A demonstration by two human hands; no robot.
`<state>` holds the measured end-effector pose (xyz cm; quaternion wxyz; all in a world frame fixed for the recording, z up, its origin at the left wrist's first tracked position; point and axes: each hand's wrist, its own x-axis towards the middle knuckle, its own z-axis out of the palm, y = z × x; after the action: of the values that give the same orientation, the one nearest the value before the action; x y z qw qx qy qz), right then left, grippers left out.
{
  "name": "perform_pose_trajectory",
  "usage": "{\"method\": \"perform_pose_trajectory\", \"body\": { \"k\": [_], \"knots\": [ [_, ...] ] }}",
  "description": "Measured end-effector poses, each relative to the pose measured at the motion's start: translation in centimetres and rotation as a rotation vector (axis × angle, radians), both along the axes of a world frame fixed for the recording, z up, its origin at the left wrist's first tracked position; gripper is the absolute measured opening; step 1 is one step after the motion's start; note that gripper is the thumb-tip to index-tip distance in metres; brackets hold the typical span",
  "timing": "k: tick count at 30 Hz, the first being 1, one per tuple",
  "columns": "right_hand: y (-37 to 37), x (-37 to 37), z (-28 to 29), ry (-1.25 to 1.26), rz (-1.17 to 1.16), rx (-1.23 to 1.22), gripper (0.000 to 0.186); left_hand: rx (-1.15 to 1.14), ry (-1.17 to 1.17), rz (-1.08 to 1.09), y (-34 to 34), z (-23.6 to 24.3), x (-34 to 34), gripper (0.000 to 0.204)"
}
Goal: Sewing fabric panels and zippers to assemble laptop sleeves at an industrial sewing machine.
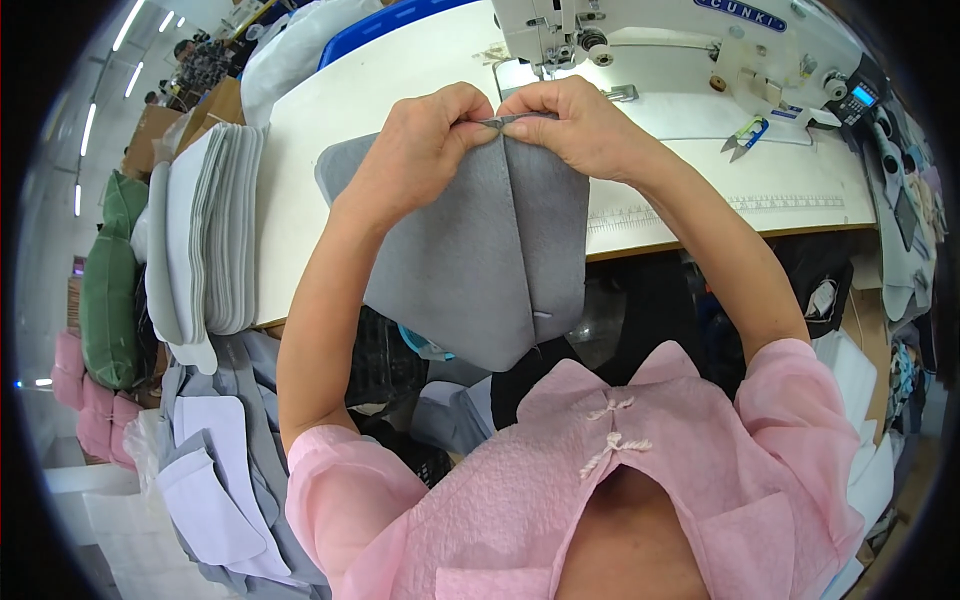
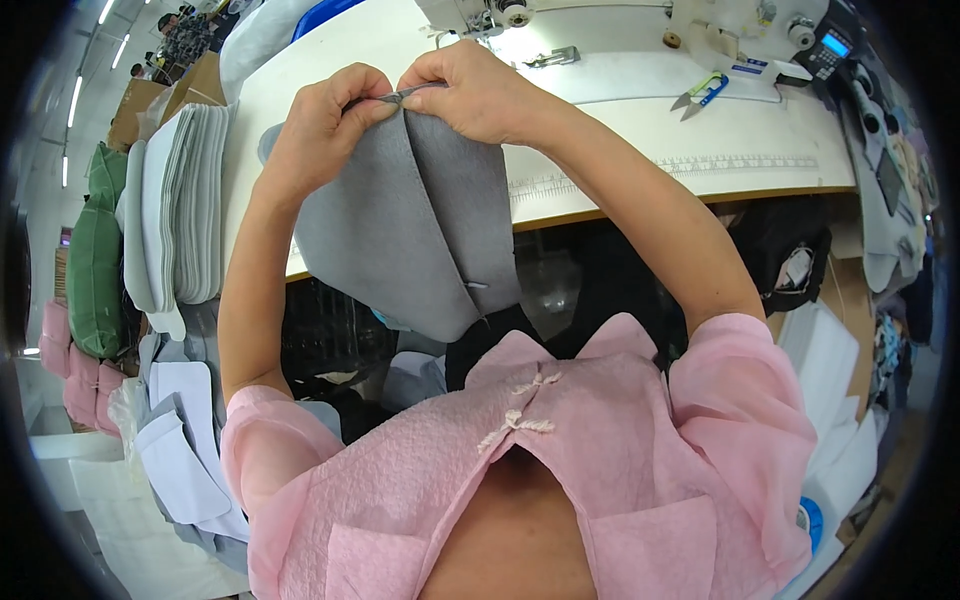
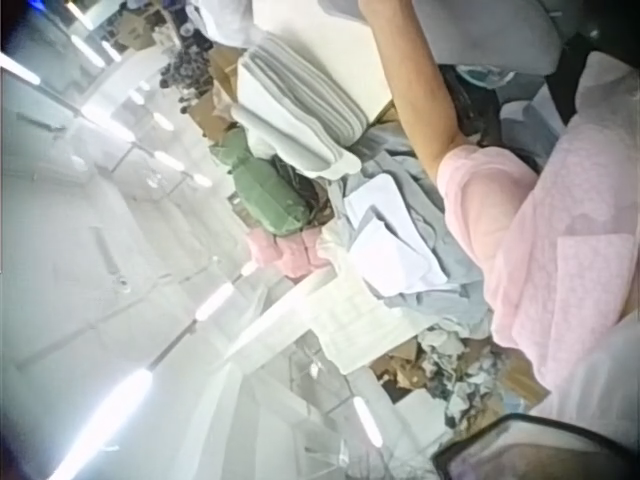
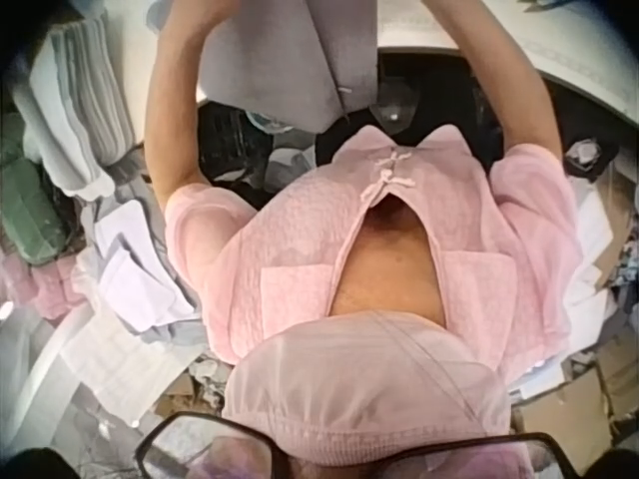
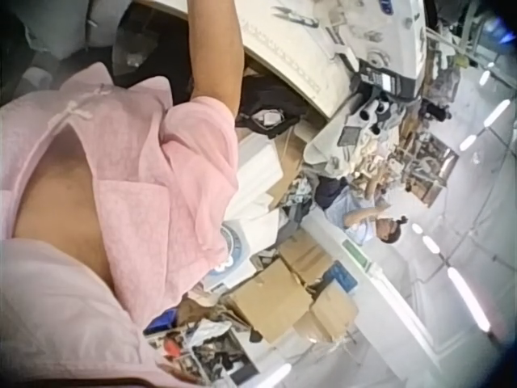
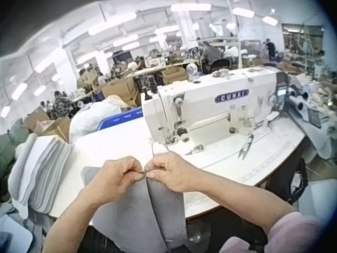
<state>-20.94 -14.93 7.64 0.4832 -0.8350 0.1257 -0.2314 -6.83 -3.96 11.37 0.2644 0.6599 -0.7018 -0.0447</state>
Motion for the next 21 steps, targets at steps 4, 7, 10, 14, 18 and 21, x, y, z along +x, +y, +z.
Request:
{"method": "perform_pose_trajectory", "body": {
  "k": [4,7,10,14,18,21],
  "knots": [
    [0.1,-0.1,-0.8,-0.071,0.111,0.238,0.018,0.028,0.159,-0.089,0.1,-0.3,0.6,0.011],
    [0.4,-0.3,-1.6,-0.172,0.226,0.546,0.017,0.108,0.399,-0.146,0.4,-0.5,0.9,0.01],
    [0.6,-0.5,-1.8,-0.173,0.276,0.623,0.018,0.171,0.489,-0.148,0.7,-0.6,1.0,0.011],
    [0.6,-0.5,-2.2,-0.144,0.287,0.597,0.021,0.145,0.42,-0.023,1.6,-0.9,0.1,0.012],
    [1.3,-0.5,-1.9,-0.112,0.247,0.529,0.019,0.149,0.449,0.022,2.5,-1.3,-0.1,0.012],
    [1.9,-0.1,-1.3,-0.032,0.198,0.346,0.018,0.182,0.508,-0.031,3.3,-1.0,0.6,0.009]
  ]
}}
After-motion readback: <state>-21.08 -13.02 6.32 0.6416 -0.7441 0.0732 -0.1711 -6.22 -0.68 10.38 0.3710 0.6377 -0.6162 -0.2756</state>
